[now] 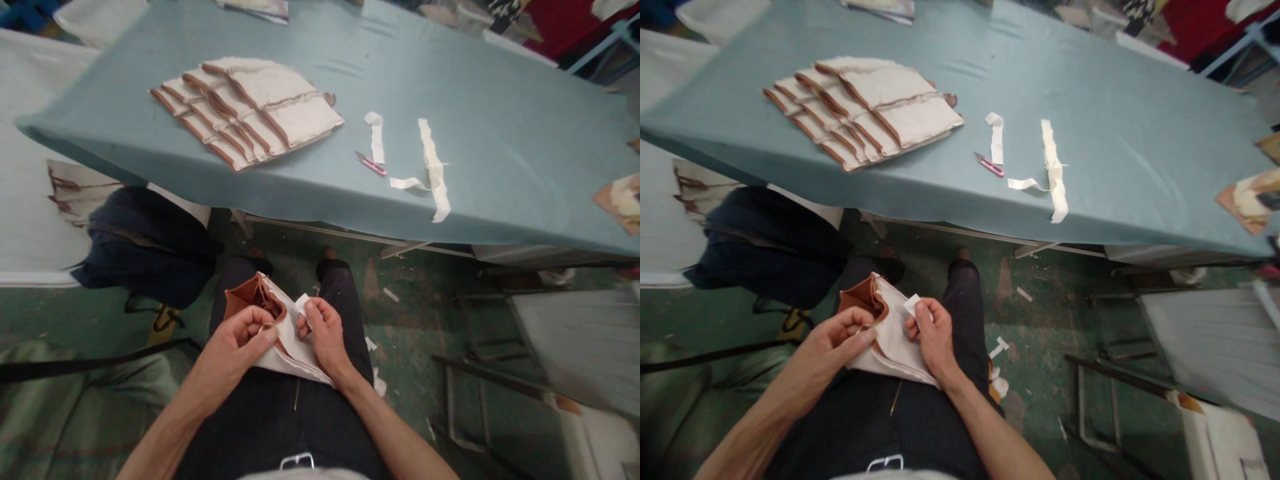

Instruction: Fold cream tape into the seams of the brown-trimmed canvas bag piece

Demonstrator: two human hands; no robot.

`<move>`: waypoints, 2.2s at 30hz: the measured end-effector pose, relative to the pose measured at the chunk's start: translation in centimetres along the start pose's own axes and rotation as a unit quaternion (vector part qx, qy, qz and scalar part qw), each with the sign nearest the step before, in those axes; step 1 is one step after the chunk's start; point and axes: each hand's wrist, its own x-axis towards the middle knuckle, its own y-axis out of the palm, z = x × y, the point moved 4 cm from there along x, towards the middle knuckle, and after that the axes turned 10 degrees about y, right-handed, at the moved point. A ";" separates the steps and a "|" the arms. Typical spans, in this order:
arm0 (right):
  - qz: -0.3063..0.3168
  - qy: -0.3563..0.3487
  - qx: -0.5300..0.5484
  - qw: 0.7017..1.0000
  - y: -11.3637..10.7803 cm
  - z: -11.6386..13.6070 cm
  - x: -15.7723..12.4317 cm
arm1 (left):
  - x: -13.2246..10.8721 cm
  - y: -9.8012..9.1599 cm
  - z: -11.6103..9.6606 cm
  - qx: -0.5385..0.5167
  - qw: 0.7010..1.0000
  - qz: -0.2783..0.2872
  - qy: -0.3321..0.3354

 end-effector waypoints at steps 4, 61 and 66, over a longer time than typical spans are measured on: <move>0.009 0.032 0.022 0.999 0.1 -1.1 0.1 | -1.2 -2.2 1.8 0.103 0.994 -0.015 0.026; -0.032 -0.215 -0.285 0.933 0.8 13.6 -5.7 | 2.2 1.6 -6.7 0.135 0.963 0.011 0.235; -0.019 -0.242 -0.269 0.932 1.0 13.5 -5.4 | 2.3 1.2 -5.9 0.100 0.968 0.020 0.227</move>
